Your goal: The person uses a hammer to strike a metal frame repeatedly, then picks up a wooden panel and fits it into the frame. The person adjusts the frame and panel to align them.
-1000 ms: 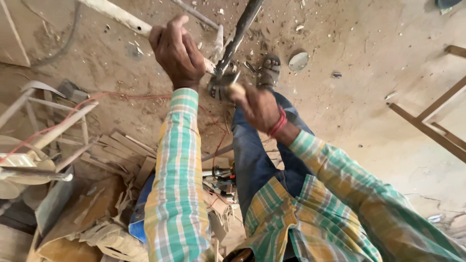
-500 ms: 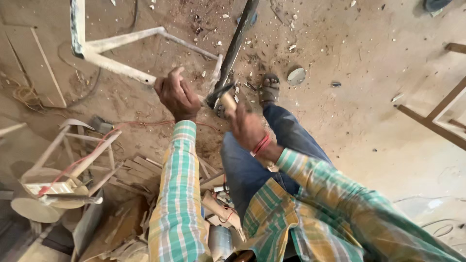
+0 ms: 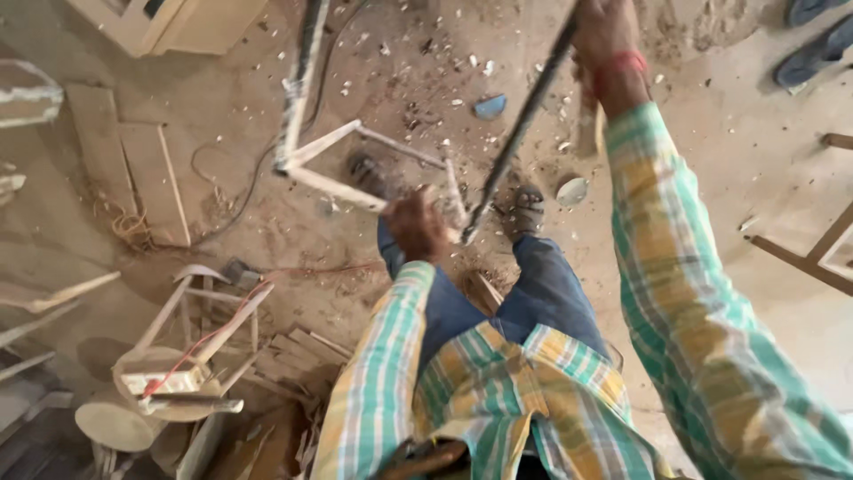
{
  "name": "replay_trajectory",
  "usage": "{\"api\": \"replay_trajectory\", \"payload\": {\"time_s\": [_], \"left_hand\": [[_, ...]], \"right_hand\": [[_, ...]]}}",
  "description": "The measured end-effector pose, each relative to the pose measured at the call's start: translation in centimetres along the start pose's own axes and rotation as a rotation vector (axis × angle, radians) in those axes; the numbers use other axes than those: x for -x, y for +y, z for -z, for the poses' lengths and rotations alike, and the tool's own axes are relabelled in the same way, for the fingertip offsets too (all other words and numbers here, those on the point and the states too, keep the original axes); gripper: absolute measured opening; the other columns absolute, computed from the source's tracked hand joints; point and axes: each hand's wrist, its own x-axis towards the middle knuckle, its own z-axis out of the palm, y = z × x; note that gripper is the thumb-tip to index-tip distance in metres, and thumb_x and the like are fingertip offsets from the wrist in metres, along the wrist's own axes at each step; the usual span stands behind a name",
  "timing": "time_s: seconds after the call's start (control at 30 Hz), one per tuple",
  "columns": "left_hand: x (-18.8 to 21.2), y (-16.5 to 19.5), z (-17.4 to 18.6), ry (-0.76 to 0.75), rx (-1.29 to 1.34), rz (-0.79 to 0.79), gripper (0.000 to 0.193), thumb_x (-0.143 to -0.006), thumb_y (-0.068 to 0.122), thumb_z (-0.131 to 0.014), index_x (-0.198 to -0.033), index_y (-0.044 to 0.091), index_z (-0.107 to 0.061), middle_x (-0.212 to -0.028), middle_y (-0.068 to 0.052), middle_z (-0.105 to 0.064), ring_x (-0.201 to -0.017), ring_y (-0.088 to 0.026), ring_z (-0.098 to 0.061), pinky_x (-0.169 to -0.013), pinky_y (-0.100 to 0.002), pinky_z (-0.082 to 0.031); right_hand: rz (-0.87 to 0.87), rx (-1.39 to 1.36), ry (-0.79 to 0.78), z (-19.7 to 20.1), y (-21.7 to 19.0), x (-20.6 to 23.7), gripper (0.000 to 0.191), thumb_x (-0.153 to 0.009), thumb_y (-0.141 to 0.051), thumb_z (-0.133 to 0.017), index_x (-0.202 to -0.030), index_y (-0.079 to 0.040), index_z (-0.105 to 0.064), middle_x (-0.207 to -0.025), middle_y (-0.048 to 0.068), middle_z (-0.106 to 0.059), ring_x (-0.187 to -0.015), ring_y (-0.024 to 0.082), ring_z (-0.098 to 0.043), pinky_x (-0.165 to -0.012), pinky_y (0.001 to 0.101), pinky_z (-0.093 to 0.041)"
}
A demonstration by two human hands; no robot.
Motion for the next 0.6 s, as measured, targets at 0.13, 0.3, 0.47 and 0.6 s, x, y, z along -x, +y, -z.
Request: {"api": "replay_trajectory", "payload": {"time_s": [0.13, 0.3, 0.47, 0.6], "left_hand": [[-0.8, -1.0, 1.5, -0.175, 0.002, 0.024, 0.034, -0.091, 0.027, -0.062, -0.124, 0.016, -0.062, -0.099, -0.007, -0.066, -0.098, -0.031, -0.061, -0.101, -0.054, -0.04], [-2.0, -3.0, 4.9, -0.417, 0.105, -0.212, 0.038, -0.093, 0.027, -0.06, -0.129, 0.013, -0.058, -0.103, -0.005, -0.066, -0.104, -0.027, -0.062, -0.103, -0.051, -0.039], [-5.1, -3.6, 7.8, -0.606, 0.312, -0.188, 0.045, -0.101, 0.014, -0.058, -0.146, 0.01, -0.053, -0.116, -0.009, -0.065, -0.11, -0.028, -0.06, -0.106, -0.05, -0.039], [-10.9, -9.5, 9.6, -0.11, 0.402, -0.3, 0.05, -0.099, 0.001, -0.052, -0.147, 0.011, -0.046, -0.141, -0.016, -0.058, -0.129, -0.034, -0.057, -0.11, -0.053, -0.039]], "right_hand": [[0.084, -0.118, -0.039, -2.4, -3.2, 12.1, 0.024, -0.111, -0.016, -0.055, -0.129, -0.004, -0.066, -0.093, 0.021, -0.056, -0.073, 0.041, -0.056, -0.057, 0.0544, -0.043], [-0.3, -0.302, -0.215, -7.8, -8.3, 27.9, 0.046, -0.111, -0.04, -0.057, -0.095, 0.003, -0.059, -0.077, 0.032, -0.059, -0.072, 0.05, -0.061, -0.06, 0.0587, -0.044], [-0.442, -0.229, -0.109, -10.1, -12.1, 32.7, 0.043, -0.11, -0.04, -0.058, -0.094, -0.001, -0.057, -0.077, 0.029, -0.062, -0.072, 0.052, -0.06, -0.059, 0.0595, -0.043], [-0.403, -0.147, -0.023, -10.7, -13.3, 32.6, 0.032, -0.112, -0.034, -0.057, -0.105, -0.003, -0.053, -0.077, 0.027, -0.064, -0.068, 0.051, -0.06, -0.059, 0.0613, -0.042]]}}
